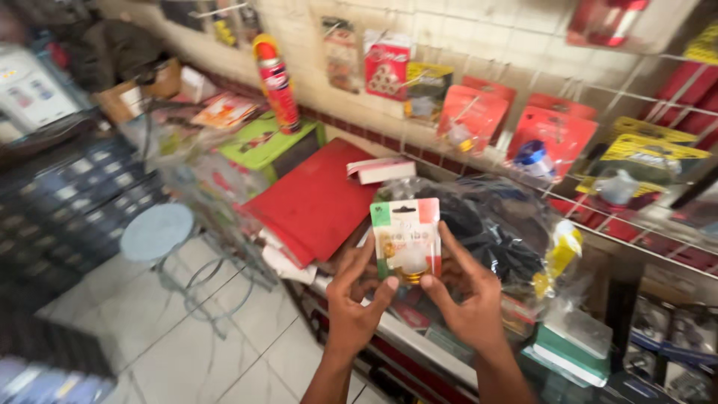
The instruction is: The person picks up packaged motorcycle parts from a counter and places them onto a display rack by hand.
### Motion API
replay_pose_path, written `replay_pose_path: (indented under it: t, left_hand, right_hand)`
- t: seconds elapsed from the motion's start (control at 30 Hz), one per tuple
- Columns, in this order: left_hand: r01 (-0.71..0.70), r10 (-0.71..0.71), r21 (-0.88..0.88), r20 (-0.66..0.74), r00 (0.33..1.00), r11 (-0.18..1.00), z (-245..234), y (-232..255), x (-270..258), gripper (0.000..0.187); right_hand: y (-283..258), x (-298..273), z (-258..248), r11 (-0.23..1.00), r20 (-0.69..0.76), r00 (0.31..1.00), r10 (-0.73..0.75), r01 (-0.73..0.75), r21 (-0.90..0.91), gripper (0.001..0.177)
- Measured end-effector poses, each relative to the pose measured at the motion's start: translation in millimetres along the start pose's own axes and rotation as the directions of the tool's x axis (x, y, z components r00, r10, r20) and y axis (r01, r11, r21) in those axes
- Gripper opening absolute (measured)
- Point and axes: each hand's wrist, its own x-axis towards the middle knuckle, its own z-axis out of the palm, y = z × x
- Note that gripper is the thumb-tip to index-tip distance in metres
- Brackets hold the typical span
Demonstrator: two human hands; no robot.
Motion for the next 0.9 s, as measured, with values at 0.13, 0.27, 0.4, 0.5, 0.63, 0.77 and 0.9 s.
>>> replay_pose_path:
  t: [0.13, 0.27, 0.4, 0.5, 0.63, 0.77, 0.9]
  left_hand:
    - [-0.124, 0.125, -0.017, 0.135, 0.983, 0.992, 11.2, 16.6, 41.5, 0.065]
    - [-0.250, 0.255, -0.050, 0.249, 0.935, 0.967, 20.1, 41.7, 83.2, 0.066]
    - [-0.319, 0.340, -0.120, 0.321, 0.884, 0.940, 31.2, 60.8, 136.5, 0.065]
    - [-0.369, 0.401, -0.158, 0.323, 0.857, 0.916, 44.1, 65.8, 173.8, 0.064]
    - [-0.382, 0.423, -0.182, 0.359, 0.832, 0.906, 50.8, 65.0, 210.2, 0.065]
    - [-0.363, 0.414, -0.199, 0.391, 0.822, 0.910, 53.0, 65.4, 231.3, 0.065]
    - [-0.351, 0.399, -0.191, 0.411, 0.820, 0.917, 56.3, 58.2, 249.1, 0.065]
  right_hand:
    - [-22.9, 20.3, -10.1, 0.991, -0.079, 0.990, -0.119, 0.113, -0.074, 0.074]
    - [-52.8, 43.9, -17.5, 0.947, -0.137, 0.955, -0.261, 0.226, -0.229, 0.072]
    - [-84.7, 82.8, -18.6, 0.935, -0.168, 0.931, -0.322, 0.285, -0.212, 0.070]
    - [-105.1, 114.1, -20.8, 0.911, -0.171, 0.915, -0.364, 0.313, -0.269, 0.070]
    - [-113.9, 140.7, -20.5, 0.908, -0.201, 0.907, -0.370, 0.307, -0.285, 0.069]
    - [-110.4, 159.2, -23.6, 0.884, -0.201, 0.896, -0.396, 0.313, -0.347, 0.068]
    - [-104.4, 171.1, -26.3, 0.879, -0.216, 0.891, -0.400, 0.306, -0.366, 0.067]
